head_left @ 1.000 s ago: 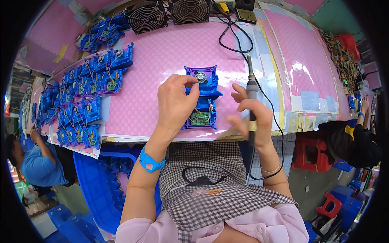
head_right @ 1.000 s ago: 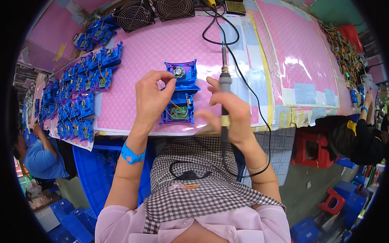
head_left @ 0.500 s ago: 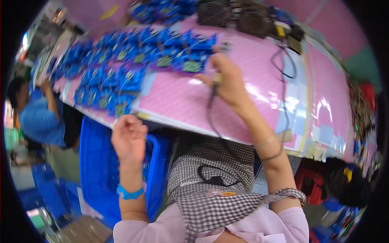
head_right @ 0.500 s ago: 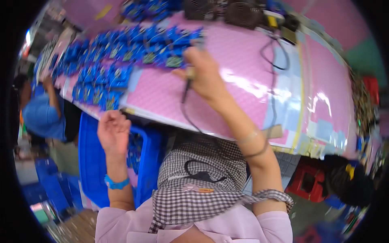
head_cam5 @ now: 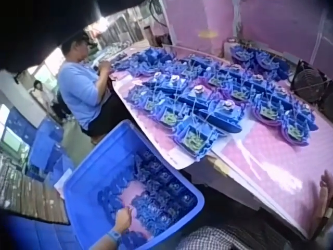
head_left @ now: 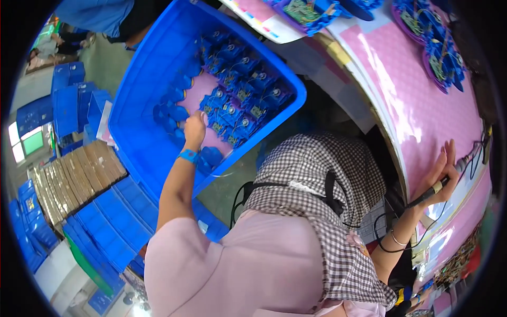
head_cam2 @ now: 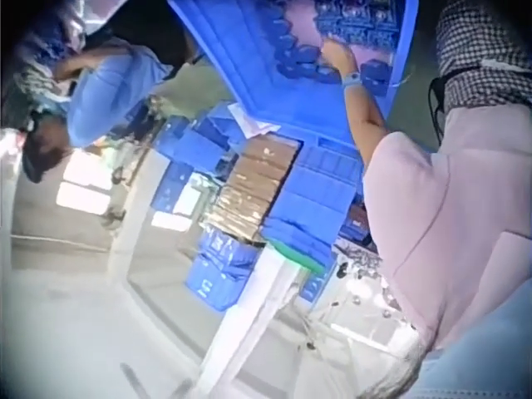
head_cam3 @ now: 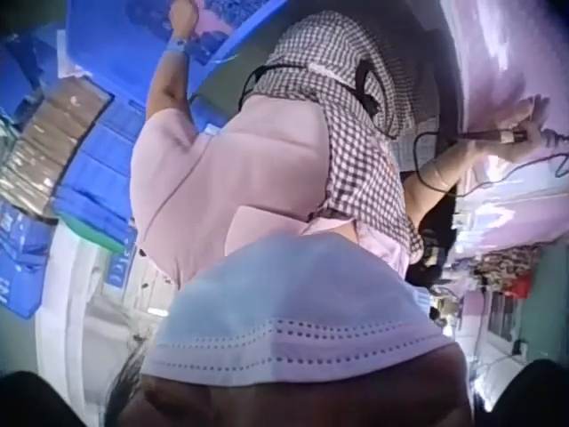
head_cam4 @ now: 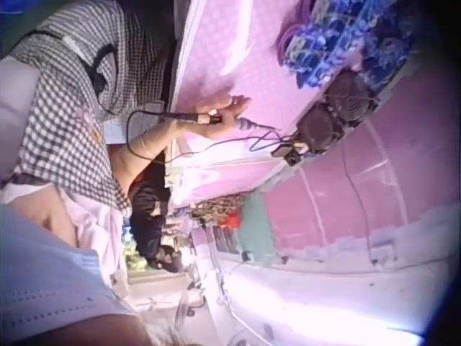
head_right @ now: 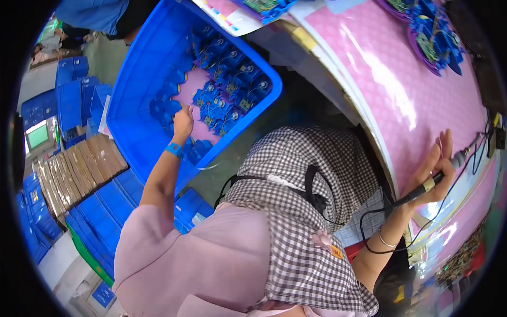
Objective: Soldering components onto small blue circuit boards on an assembly line.
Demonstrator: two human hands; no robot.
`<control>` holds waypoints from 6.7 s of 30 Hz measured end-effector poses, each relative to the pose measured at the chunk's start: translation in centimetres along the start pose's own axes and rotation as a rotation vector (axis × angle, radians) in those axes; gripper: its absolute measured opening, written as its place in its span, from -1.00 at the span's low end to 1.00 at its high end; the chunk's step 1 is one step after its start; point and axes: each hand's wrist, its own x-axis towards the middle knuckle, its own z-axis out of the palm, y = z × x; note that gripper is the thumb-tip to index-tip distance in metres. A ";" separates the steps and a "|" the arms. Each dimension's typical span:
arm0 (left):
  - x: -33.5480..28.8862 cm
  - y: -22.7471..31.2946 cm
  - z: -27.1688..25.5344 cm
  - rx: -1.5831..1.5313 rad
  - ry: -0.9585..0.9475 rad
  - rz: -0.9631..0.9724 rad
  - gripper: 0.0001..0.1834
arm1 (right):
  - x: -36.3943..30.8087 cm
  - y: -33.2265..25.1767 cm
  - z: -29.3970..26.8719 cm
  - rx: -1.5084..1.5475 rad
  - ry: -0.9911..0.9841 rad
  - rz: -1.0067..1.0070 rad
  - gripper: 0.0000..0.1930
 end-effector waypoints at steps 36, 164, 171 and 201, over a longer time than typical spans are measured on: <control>-6.3 15.6 -22.0 -1.541 -0.404 0.403 -0.58 | 2.4 -3.3 -11.5 0.199 0.325 0.039 -0.77; -15.4 56.4 -20.9 -0.583 -0.016 1.478 -0.90 | -0.7 0.5 -15.2 0.225 0.207 0.481 -0.87; -15.5 56.8 -20.6 -0.583 -0.010 1.474 -0.90 | -0.7 0.7 -15.4 0.197 0.179 0.444 -0.86; -13.2 53.3 -21.4 -0.955 -0.103 1.049 -0.82 | -1.0 0.7 -15.4 0.154 0.176 0.368 -0.86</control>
